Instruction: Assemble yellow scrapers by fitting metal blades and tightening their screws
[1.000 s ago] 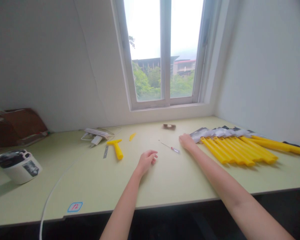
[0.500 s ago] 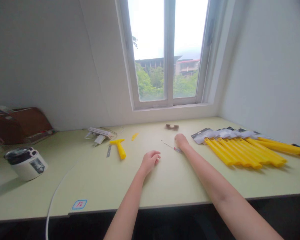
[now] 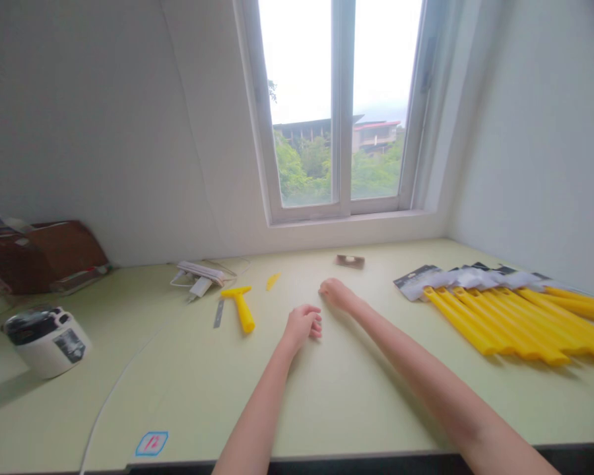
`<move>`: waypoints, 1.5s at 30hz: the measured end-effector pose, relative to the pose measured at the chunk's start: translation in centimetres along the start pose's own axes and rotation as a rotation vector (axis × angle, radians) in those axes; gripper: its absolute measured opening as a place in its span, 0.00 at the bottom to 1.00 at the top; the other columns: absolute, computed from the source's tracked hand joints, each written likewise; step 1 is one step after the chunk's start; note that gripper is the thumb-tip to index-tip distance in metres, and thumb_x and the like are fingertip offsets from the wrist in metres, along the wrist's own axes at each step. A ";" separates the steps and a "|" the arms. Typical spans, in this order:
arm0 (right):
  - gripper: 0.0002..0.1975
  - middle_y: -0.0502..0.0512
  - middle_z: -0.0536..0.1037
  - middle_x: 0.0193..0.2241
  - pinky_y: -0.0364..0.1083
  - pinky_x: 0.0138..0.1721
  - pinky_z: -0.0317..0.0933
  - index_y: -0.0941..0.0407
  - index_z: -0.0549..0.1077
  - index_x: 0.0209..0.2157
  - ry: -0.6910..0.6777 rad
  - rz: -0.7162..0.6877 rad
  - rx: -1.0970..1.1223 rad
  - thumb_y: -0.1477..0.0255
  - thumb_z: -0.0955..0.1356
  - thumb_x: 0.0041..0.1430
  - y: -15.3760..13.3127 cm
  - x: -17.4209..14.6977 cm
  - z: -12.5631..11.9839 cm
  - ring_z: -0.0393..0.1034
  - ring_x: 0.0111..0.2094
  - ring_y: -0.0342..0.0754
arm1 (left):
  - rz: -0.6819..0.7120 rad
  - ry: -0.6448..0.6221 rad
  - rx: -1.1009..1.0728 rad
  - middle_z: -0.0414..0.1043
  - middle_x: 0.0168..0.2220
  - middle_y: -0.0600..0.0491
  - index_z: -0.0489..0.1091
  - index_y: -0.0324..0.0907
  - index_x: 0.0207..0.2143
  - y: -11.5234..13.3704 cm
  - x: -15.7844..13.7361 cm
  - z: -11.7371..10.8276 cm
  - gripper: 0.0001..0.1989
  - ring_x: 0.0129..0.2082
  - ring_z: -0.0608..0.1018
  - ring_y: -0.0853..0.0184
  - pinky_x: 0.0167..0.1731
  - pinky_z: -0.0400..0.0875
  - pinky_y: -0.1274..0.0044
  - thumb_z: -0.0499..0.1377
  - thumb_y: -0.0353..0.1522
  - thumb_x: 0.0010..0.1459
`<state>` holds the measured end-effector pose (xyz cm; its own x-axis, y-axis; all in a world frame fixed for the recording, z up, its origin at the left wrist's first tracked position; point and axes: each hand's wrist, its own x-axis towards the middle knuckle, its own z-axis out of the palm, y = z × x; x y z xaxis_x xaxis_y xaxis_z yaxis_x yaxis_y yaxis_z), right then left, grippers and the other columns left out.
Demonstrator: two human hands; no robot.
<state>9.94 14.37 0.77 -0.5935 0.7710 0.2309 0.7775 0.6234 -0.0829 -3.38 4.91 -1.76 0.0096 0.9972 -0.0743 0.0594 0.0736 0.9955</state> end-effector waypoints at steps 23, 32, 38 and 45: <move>0.11 0.57 0.71 0.29 0.45 0.32 0.58 0.59 0.68 0.30 0.042 -0.365 -0.184 0.85 0.59 0.51 -3.8 -7.6 -1.2 0.63 0.32 0.48 | -0.211 0.817 1.204 0.65 0.43 0.36 0.71 0.38 0.39 1.3 0.0 -8.5 0.17 0.43 0.68 0.52 0.38 0.60 0.66 0.45 0.27 0.53; 0.17 0.60 0.71 0.37 0.49 0.38 0.59 0.57 0.66 0.46 0.211 -0.254 -0.108 0.79 0.59 0.55 -4.0 -8.7 -1.1 0.64 0.38 0.51 | 0.077 0.825 0.992 0.65 0.39 0.38 0.65 0.41 0.48 2.1 -1.0 -6.5 0.23 0.39 0.68 0.55 0.37 0.62 0.66 0.46 0.22 0.50; 0.20 0.61 0.68 0.47 0.55 0.49 0.53 0.56 0.60 0.52 0.443 -0.147 0.312 0.70 0.58 0.58 -6.1 -8.4 -0.7 0.59 0.48 0.53 | 0.579 0.767 0.689 0.61 0.40 0.42 0.54 0.37 0.55 2.6 -1.7 -2.2 0.28 0.43 0.65 0.60 0.46 0.60 0.66 0.50 0.23 0.49; 0.18 0.54 0.74 0.30 0.46 0.31 0.64 0.58 0.64 0.43 0.588 0.342 1.422 0.64 0.61 0.52 -8.7 -6.6 -1.8 0.70 0.29 0.46 | 0.822 0.240 0.469 0.63 0.38 0.48 0.46 0.42 0.58 1.9 -3.6 2.1 0.34 0.33 0.69 0.68 0.34 0.68 0.74 0.56 0.30 0.49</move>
<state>7.49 3.61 1.74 -0.0138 0.9498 0.3125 -0.1717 0.3056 -0.9365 -1.24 1.41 0.29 0.0253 0.7149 0.6988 0.5168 -0.6077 0.6030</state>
